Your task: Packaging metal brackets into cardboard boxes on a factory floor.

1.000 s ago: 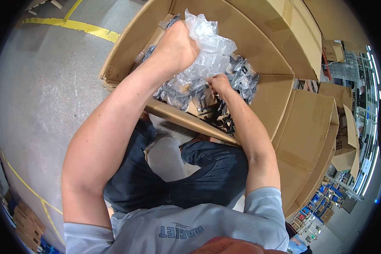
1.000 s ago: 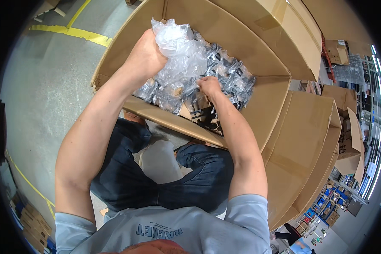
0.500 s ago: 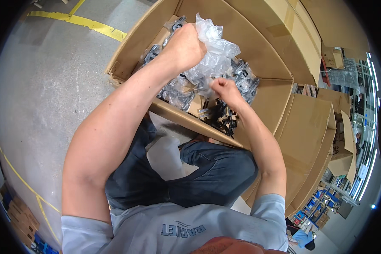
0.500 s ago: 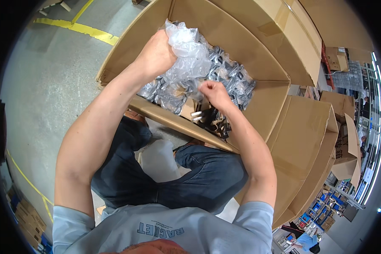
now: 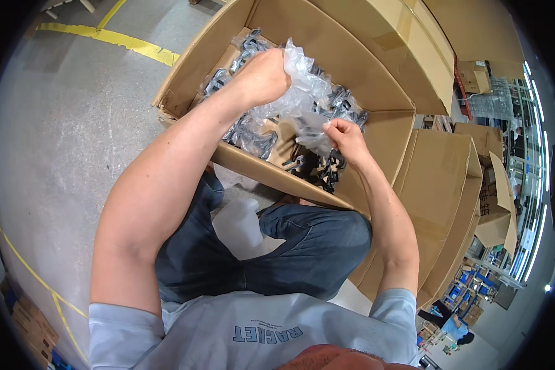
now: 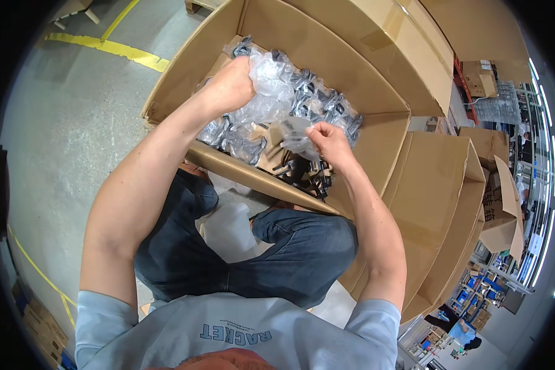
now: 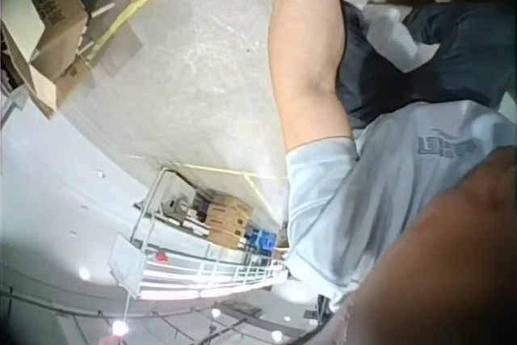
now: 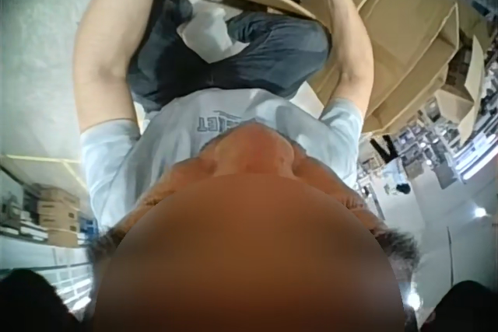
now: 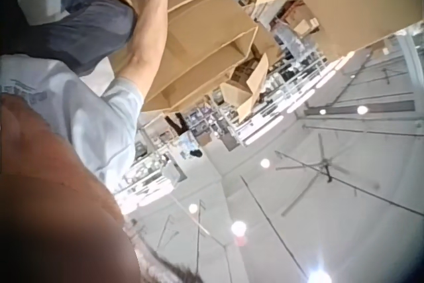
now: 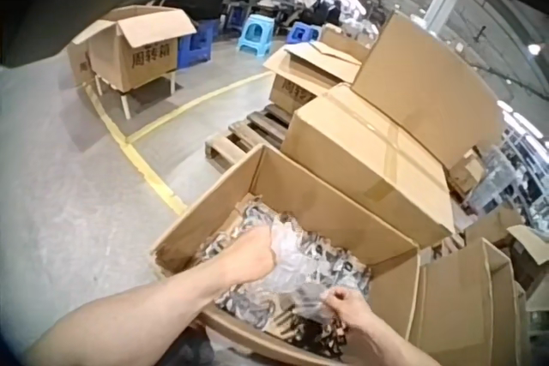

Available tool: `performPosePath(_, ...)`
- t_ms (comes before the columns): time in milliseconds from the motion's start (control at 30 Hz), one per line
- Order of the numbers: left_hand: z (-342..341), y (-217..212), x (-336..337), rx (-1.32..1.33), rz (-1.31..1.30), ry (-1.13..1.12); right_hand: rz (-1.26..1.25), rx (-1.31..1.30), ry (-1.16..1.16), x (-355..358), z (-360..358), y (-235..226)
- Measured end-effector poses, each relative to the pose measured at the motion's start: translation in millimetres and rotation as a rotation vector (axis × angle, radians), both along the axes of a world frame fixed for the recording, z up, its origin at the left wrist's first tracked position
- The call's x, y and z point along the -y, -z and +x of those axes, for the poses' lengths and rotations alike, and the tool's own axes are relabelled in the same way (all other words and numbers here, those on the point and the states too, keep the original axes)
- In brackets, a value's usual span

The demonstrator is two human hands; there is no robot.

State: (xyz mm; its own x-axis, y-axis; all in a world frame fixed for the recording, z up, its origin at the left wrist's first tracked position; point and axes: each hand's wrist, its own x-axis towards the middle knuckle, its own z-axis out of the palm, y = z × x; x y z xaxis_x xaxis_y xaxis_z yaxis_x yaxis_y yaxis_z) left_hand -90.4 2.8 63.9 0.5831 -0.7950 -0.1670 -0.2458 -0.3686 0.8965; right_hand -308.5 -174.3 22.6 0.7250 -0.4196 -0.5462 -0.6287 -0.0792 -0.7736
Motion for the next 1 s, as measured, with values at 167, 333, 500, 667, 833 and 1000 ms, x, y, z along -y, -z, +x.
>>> performPosePath(167, -1.5, 0.4, -2.0, -0.003, 0.036, 0.077, -0.078, 0.002, -0.045, 4.1, 5.5, -5.9)
performPosePath(333, -3.2, 3.3, -1.5, -0.02, 0.043, 0.151, -0.057, 0.052, -0.029, 10.0, 9.9, -12.7)
performPosePath(500, -18.2, 11.5, -0.7, -0.08, -0.126, 0.209, 0.029, 0.225, -0.02, -6.1, 33.0, -37.9)
performPosePath(667, -18.2, -3.6, -1.7, -0.146, -0.232, 0.23, 0.209, 0.461, 0.0, -29.4, 74.0, -67.4)
performPosePath(833, 3.8, -2.0, -8.7, -0.017, -0.05, 0.144, 0.369, 0.533, 0.022, -40.3, 96.8, -56.6)
performPosePath(1000, 52.5, -3.4, -21.8, 0.202, 0.278, -0.027, 0.214, 0.287, -0.053, -38.5, 115.9, -9.6)
